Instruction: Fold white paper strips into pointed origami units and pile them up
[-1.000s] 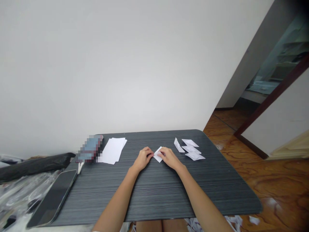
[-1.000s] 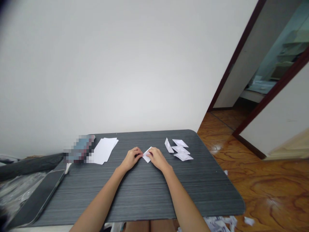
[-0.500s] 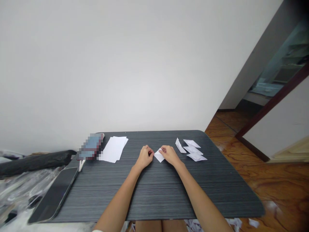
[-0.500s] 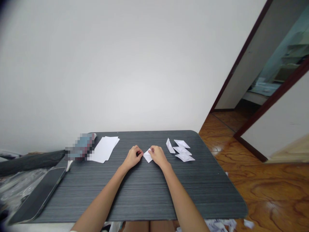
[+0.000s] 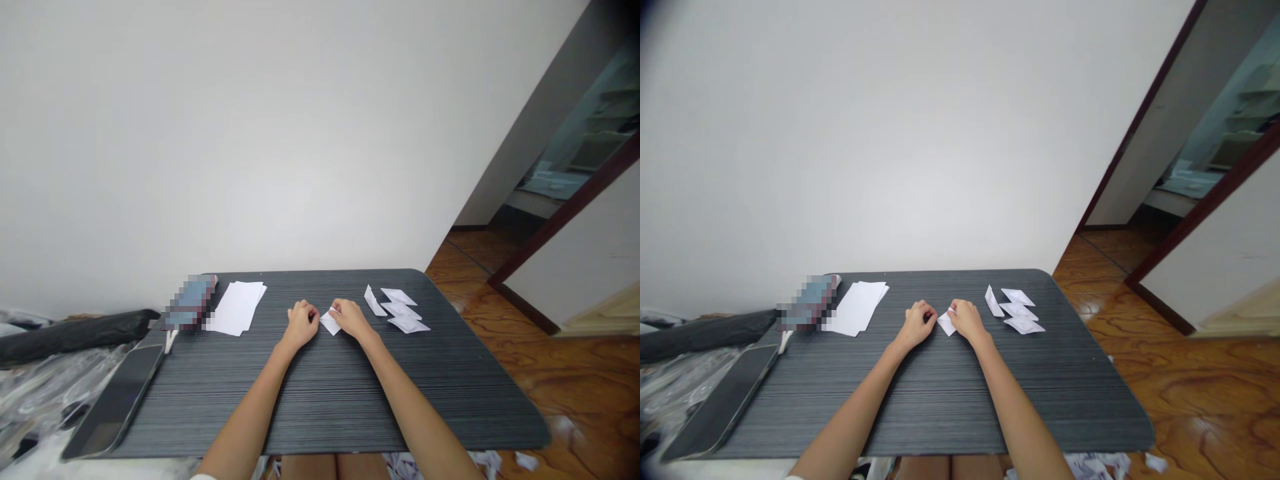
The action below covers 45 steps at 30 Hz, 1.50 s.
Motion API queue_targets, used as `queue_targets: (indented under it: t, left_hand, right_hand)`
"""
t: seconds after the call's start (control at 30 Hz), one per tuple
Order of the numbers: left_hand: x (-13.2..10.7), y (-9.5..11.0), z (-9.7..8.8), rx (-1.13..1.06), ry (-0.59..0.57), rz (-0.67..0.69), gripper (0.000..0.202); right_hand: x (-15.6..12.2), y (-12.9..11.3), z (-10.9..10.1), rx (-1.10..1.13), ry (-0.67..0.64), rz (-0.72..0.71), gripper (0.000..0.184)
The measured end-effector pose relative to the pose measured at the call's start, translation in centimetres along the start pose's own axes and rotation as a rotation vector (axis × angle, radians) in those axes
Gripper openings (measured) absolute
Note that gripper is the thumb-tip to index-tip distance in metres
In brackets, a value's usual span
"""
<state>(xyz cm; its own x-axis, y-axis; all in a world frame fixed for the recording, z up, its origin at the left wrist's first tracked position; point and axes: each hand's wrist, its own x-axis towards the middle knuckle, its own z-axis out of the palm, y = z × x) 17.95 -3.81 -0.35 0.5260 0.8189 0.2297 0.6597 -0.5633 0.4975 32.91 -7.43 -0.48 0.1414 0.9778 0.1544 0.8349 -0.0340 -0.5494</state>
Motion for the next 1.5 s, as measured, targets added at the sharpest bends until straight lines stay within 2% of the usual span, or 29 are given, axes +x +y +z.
queue_targets:
  t: [0.23, 0.4, 0.5, 0.67, 0.83, 0.93, 1.1, 1.23, 1.3, 1.5]
  left_hand:
    - [0.1, 1.1, 0.5, 0.123, 0.009, -0.117, 0.008]
    - [-0.1, 1.6, 0.2, 0.164, -0.036, -0.120, 0.009]
    - [-0.5, 1.7, 0.1, 0.156, -0.011, -0.049, 0.012]
    - [-0.8, 1.6, 0.4, 0.159, 0.054, 0.043, 0.015]
    - [-0.6, 1.1, 0.6, 0.095, 0.045, 0.090, 0.011]
    - [-0.4, 0.9, 0.6, 0.083, 0.024, 0.056, 0.009]
    - [-0.1, 1.3, 0.8, 0.181, 0.040, -0.037, 0.014]
    - [-0.1, 1.7, 0.8, 0.215, 0.049, -0.070, 0.015]
    - [-0.2, 1.6, 0.6, 0.179, 0.058, -0.036, 0.015]
    - [-0.1, 1.0, -0.1, -0.063, 0.026, 0.191, 0.015]
  right_hand:
    - [0.1, -0.2, 0.5, -0.075, -0.044, 0.051, 0.006]
    - [-1.1, -0.3, 0.4, -0.226, 0.171, 0.040, 0.023]
    - [-1.6, -0.1, 0.2, -0.308, 0.232, -0.019, 0.019]
    - [-1.5, -0.1, 0.3, -0.359, 0.175, -0.160, 0.016]
    - [-1.3, -0.2, 0.6, -0.381, 0.168, -0.132, 0.018]
    - [-1.2, -0.1, 0.7, -0.382, 0.162, -0.126, 0.017]
    - [-1.3, 0.0, 0.5, -0.397, 0.148, -0.136, 0.016]
    - [-1.5, 0.2, 0.2, -0.345, 0.162, -0.179, 0.023]
    - [-1.5, 0.2, 0.0, -0.296, 0.152, -0.201, 0.022]
    - [-1.6, -0.3, -1.1, -0.102, 0.173, -0.230, 0.018]
